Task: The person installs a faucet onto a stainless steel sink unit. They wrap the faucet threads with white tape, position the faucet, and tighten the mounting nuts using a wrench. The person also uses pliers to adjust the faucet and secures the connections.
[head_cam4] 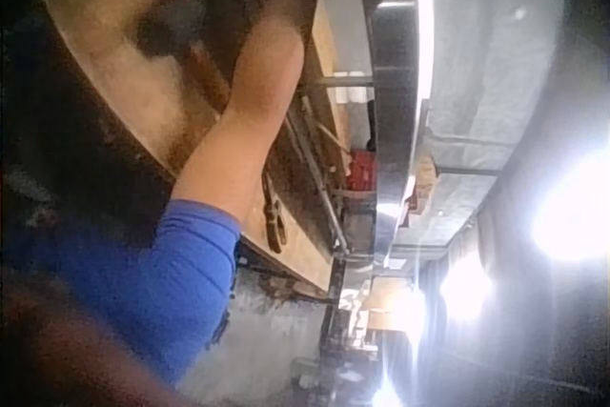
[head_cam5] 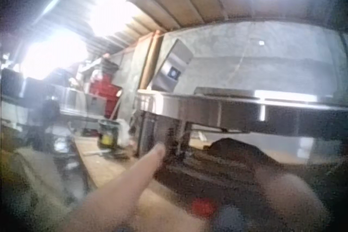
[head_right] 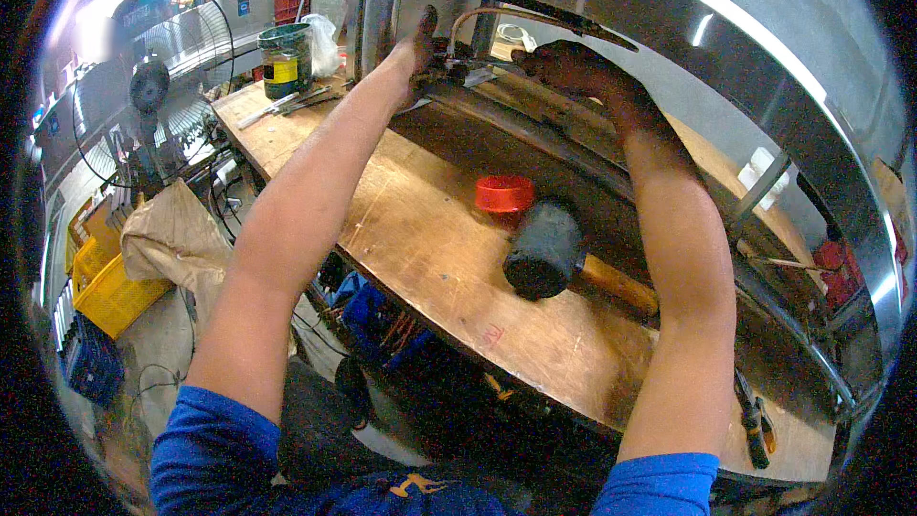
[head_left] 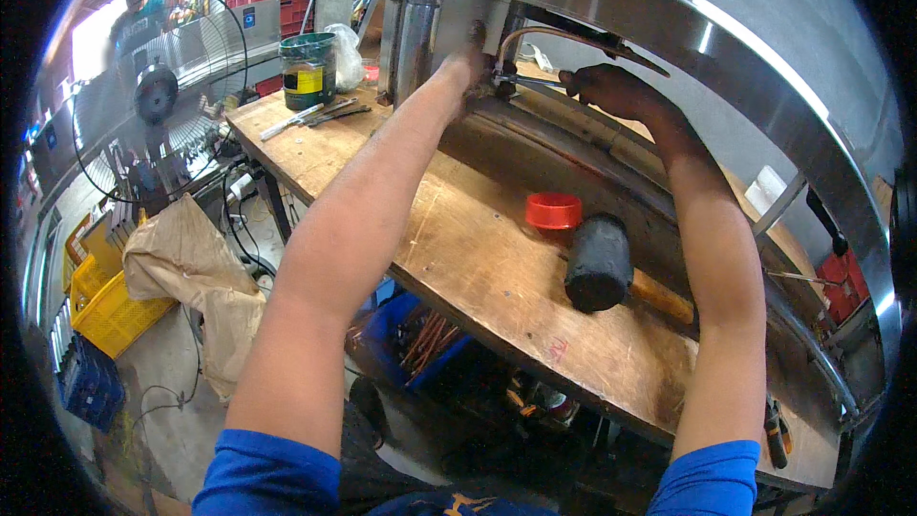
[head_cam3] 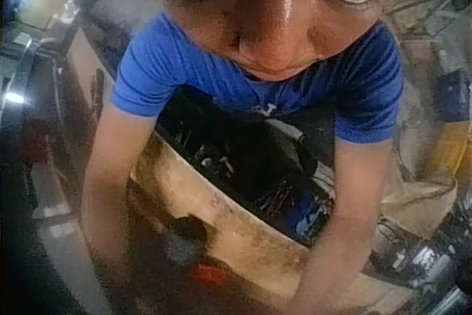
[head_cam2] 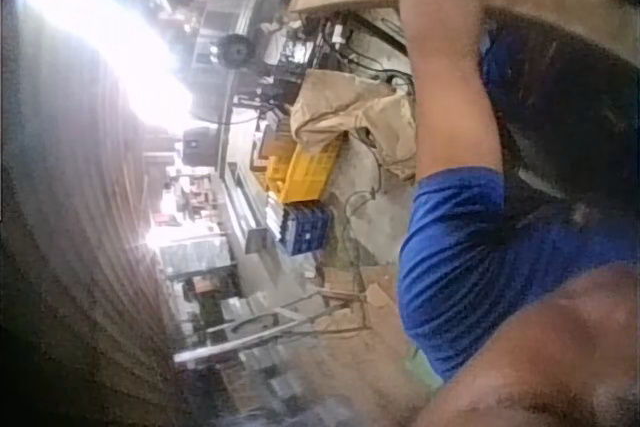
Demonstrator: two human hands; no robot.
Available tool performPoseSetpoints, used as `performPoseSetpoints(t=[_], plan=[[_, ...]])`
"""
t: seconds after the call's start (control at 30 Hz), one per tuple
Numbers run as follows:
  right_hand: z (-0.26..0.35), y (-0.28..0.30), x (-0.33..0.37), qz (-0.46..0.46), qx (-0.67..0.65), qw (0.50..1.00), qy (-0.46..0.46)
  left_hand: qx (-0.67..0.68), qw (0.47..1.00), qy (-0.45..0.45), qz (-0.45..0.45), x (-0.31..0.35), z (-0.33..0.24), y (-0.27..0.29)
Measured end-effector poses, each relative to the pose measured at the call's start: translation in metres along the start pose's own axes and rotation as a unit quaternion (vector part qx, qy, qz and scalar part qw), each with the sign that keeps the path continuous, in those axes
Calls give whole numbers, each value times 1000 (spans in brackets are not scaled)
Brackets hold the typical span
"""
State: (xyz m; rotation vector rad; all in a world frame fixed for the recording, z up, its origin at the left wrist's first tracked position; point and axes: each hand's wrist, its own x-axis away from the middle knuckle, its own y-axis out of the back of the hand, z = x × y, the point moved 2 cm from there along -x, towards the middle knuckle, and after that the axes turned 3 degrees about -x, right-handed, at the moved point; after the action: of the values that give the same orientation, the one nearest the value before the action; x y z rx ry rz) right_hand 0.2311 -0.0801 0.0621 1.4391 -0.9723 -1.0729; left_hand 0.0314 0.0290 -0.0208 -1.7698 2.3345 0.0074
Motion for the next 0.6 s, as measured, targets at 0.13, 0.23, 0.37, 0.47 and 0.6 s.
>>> performPoseSetpoints(t=[0.13, 0.23, 0.37, 0.47, 0.6], plan=[[9, 1, 1, -14, -56, 998, -35, 56, 997, 43, -26, -2, 4, 0], [15, 1, 5, -46, -53, 997, -33, 77, 994, 62, -40, -5, 8, 1], [18, 5, 24, -46, -69, 996, -35, 6, 998, 29, -60, -22, 14, 10], [26, 12, 36, -7, -35, 999, -35, -85, 994, 38, -62, -35, 20, 15], [49, 16, 53, 19, 14, 999, -41, -75, 992, 42, -93, -37, 23, 17]])
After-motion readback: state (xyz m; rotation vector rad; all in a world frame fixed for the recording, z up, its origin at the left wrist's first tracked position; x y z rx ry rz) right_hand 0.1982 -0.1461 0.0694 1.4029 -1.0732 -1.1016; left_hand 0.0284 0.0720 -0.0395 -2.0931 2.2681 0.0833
